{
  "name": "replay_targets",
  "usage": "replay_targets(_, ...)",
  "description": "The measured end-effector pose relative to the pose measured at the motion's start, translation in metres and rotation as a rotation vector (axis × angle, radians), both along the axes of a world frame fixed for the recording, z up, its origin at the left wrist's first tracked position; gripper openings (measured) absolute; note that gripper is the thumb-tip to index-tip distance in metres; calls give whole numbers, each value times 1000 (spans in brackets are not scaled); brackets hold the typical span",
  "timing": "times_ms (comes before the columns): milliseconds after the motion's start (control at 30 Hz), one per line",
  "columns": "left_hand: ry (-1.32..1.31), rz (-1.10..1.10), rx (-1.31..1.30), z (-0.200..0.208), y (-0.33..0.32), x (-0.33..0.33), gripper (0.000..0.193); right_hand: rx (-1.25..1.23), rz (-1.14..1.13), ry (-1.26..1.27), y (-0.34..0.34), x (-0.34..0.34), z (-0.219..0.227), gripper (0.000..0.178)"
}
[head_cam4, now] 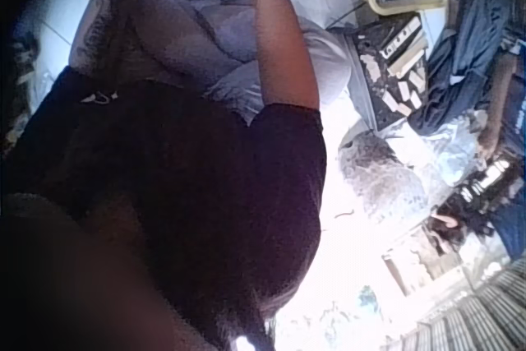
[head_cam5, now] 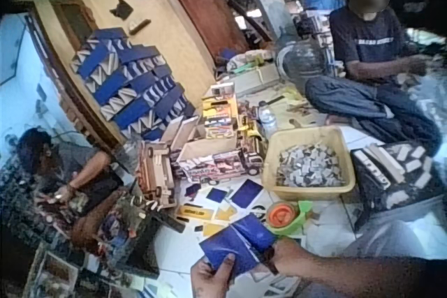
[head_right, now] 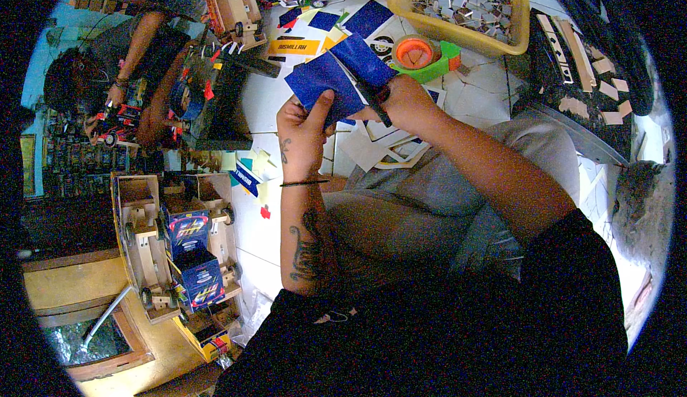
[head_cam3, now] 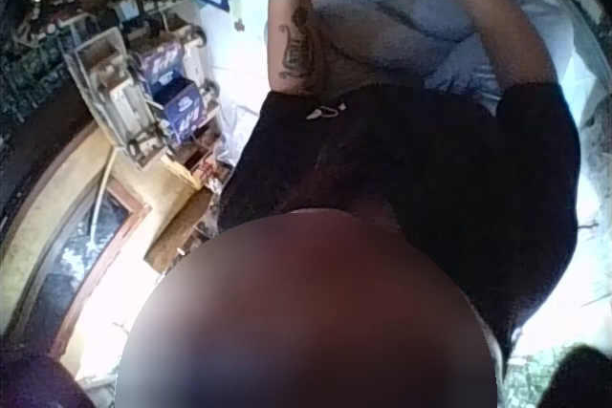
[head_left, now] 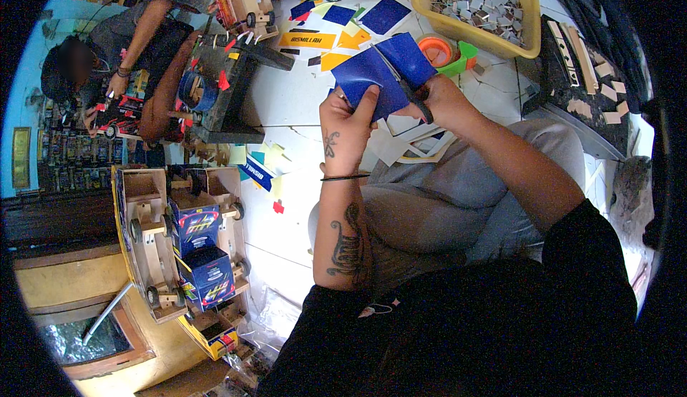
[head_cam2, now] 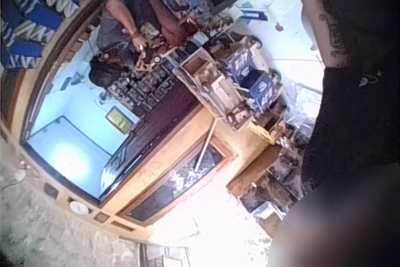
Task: The person sits on the floor and uses scissors to cut blue and yellow printed paper sheets into smaller pieces. The person holds the paper with one hand and cuts with the other, placing cut pieces on the floor.
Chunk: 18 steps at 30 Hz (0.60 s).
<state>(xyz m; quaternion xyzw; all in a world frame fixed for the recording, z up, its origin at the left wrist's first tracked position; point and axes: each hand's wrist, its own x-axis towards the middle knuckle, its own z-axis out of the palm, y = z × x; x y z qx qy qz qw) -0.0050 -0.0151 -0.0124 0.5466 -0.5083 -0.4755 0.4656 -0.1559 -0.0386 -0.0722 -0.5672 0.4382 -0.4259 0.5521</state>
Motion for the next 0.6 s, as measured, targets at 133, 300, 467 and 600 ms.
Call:
replay_targets(133, 21, 13, 11, -3, -1, 2, 13, 5, 4, 113, 0, -3, 1, 49)
replay_targets(300, 51, 14, -4, -5, -1, 1, 13, 15, 11, 74, 6, -6, 14, 47)
replay_targets(467, 101, 22, 18, -7, -2, 2, 12, 100, 40, 183, 5, -8, 19, 48)
replay_targets(600, 116, 11, 30, -7, -3, 3, 12, 50, 34, 160, 4, -9, 17, 50)
